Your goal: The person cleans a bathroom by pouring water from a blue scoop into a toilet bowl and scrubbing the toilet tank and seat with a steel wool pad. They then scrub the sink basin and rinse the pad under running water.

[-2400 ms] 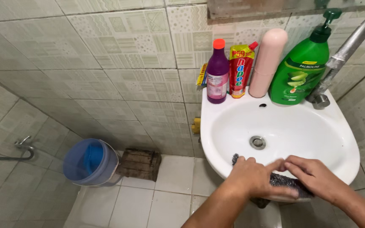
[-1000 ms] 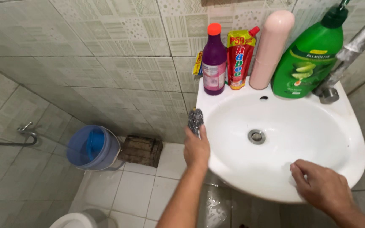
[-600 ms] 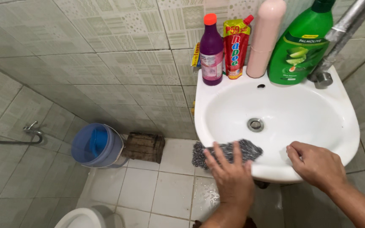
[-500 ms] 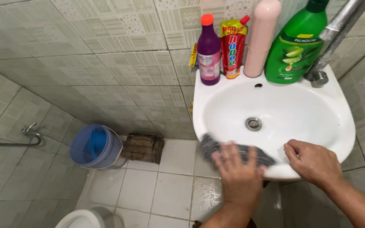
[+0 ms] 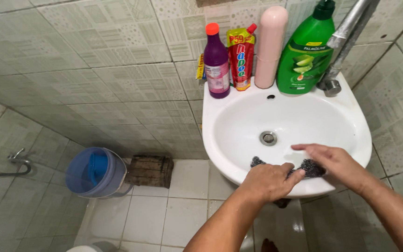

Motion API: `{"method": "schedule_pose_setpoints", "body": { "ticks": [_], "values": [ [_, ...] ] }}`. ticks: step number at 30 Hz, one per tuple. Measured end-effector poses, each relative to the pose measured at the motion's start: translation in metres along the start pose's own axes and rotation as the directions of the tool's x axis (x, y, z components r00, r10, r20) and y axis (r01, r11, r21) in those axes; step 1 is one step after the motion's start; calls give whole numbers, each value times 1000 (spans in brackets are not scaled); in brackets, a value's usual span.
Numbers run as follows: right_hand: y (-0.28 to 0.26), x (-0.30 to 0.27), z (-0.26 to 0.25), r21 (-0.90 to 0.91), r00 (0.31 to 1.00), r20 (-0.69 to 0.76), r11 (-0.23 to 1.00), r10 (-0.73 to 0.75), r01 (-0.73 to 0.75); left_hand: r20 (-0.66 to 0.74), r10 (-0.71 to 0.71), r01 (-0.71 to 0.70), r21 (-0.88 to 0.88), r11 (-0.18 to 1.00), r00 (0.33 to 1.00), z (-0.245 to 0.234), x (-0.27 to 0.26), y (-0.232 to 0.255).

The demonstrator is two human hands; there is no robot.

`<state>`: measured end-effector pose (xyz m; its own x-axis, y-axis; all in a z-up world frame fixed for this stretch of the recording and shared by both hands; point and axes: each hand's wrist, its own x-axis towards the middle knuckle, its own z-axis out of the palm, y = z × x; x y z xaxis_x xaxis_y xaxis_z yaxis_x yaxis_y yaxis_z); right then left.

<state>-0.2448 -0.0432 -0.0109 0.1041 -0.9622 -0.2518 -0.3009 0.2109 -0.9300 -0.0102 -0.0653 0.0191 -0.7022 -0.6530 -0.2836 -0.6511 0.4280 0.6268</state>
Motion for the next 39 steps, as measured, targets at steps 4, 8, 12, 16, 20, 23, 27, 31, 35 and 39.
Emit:
{"method": "schedule_pose_setpoints", "body": {
  "ticks": [4, 8, 12, 16, 20, 23, 27, 31, 35, 39],
  "values": [
    [-28, 0, 33, -234, 975, 200, 971, 94, -46, -22, 25, -27, -95, 995, 999, -2, 6, -20],
    [-39, 1, 54, -293, 965, 242, 956, 104, -30, -97, -122, 91, -281, 955, 988, -12, -4, -38],
    [-25, 6, 65, -634, 944, 297, 769, 146, 80, -371, -152, 164, 2, 986, 916, -26, -6, -55],
    [-10, 25, 34, -786, 898, 242, 617, 368, -41, -305, -181, 252, 212, 944, 935, -31, 4, -63],
    [6, 46, -17, -1000, 841, 14, -5, 540, 19, -247, -247, 312, 273, 910, 937, -28, 9, -58],
    [30, 62, -29, -986, 872, -27, -156, 488, 56, -272, -275, 335, 211, 918, 922, -31, 9, -58],
    [62, 80, 15, -955, 808, 223, 289, 545, 69, -205, -316, 357, 210, 910, 926, -29, 12, -59],
    [44, 98, 80, -638, 833, 439, 770, 337, 25, -429, -160, 261, 187, 947, 889, -12, 25, -78],
    [21, 114, 119, -253, 861, 382, 934, 337, -253, -532, -82, 221, 203, 954, 843, -4, 29, -93],
    [20, 134, 126, -566, 864, 480, 806, 152, 172, -317, -211, 275, 171, 946, 925, -18, 19, -75]
  ]
}}
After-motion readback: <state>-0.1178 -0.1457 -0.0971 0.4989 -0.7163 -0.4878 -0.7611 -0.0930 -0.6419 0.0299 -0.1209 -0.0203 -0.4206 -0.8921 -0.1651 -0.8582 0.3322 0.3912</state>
